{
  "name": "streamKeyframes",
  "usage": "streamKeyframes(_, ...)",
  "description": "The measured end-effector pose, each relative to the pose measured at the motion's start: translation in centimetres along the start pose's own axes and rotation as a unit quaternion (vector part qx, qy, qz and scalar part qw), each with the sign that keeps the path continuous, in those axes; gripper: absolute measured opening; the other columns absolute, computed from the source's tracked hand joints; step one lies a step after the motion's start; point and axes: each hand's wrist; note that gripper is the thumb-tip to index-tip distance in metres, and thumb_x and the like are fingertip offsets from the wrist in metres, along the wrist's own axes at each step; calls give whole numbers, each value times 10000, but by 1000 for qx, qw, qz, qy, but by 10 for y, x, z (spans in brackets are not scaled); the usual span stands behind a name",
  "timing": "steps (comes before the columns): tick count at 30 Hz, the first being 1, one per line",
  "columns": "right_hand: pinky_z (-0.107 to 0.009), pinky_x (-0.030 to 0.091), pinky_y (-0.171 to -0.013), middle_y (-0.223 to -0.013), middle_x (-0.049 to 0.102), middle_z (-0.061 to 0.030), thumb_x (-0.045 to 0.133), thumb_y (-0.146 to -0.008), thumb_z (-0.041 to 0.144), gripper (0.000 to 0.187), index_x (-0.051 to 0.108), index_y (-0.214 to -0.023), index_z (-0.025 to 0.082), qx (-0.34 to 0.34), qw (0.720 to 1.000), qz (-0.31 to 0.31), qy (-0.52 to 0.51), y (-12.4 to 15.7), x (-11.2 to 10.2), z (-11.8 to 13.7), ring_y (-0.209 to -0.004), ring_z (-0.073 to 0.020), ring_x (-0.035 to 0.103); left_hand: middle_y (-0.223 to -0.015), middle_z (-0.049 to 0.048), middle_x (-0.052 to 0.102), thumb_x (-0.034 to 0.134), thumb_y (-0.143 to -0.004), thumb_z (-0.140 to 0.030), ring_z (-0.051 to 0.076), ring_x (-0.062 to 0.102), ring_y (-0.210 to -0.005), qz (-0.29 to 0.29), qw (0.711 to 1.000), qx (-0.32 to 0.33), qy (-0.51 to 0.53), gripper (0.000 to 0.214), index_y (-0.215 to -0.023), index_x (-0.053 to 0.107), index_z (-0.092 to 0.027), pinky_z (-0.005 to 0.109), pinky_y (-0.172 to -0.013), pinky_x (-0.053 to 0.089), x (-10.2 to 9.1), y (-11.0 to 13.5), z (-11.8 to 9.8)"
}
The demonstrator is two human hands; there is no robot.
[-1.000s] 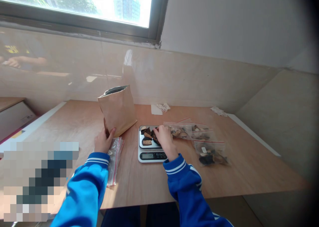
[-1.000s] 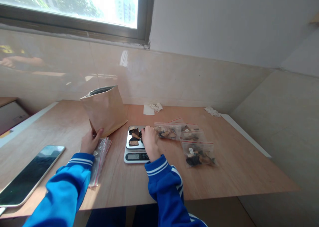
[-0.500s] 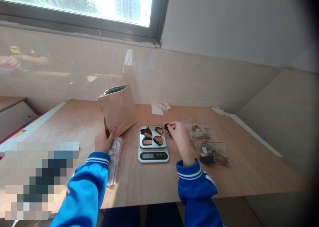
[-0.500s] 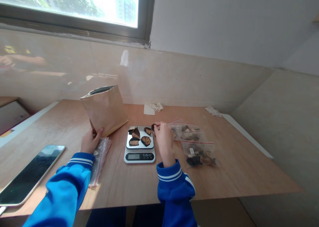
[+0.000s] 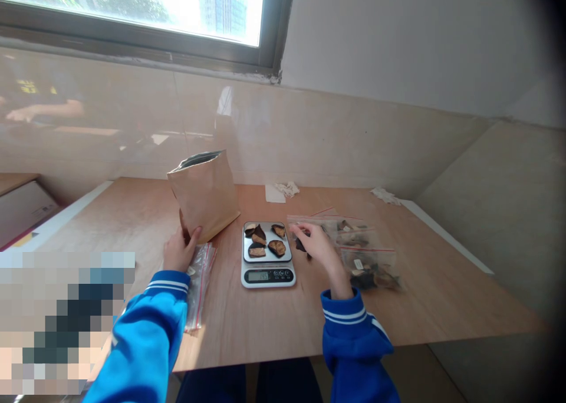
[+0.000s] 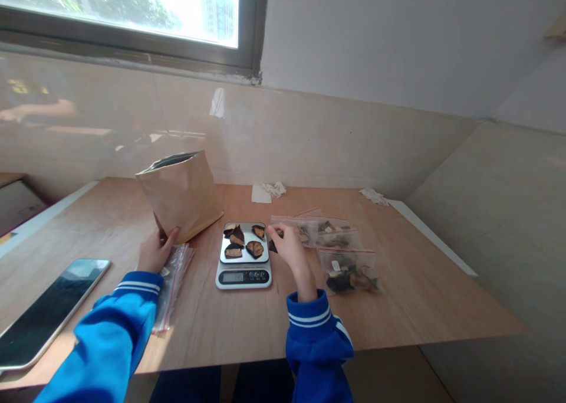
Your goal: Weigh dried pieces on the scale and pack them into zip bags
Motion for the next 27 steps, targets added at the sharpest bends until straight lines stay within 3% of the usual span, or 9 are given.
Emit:
streamKeyframes(4,-295,485,-736,-858,740,-84,524,-877,349,282,713,-881,140,-8,999,24,-40,-5,17,4,-794,-201,668,-1002,162,702,334,-860,-650,304,653,-914,-1,1000,4,-8,638,-1118,608,-135,361,-765,471,0,1,0)
streamKeyframes(13,-288,454,-729,-782,691,-66,494,-913,345,263,682,-958,168,-28,995,-45,85,-23,46,26,-753,-191,637,-960,136,701,327,-870,-635,282,655,-871,-3,1000,5,-23,605,-1098,601,-146,345,-740,468,-2,4,-4)
streamKeyframes(20,-336,454,-804,-934,639,-120,407,-905,268,294,669,-943,141,-49,975,-206,62,9,40,-18,-841,-214,591,-988,147,696,357,-869,-596,303,649,-921,-10,1000,2,-25,553,-1086,591,-144,374,-780,466,-2,5,-7)
streamKeyframes(27,-374,462,-865,-975,522,-105,416,-912,244,263,663,-944,160,-91,968,-219,81,46,36,-63,-941,-229,561,-993,162,685,347,-862,-598,307,648,-911,-21,1000,7,-9,547,-1063,567,-140,376,-778,474,-6,7,-9)
Point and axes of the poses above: each hand's wrist, its own y-axis away from the middle knuckle, its own x-axis out of the palm, z = x × y
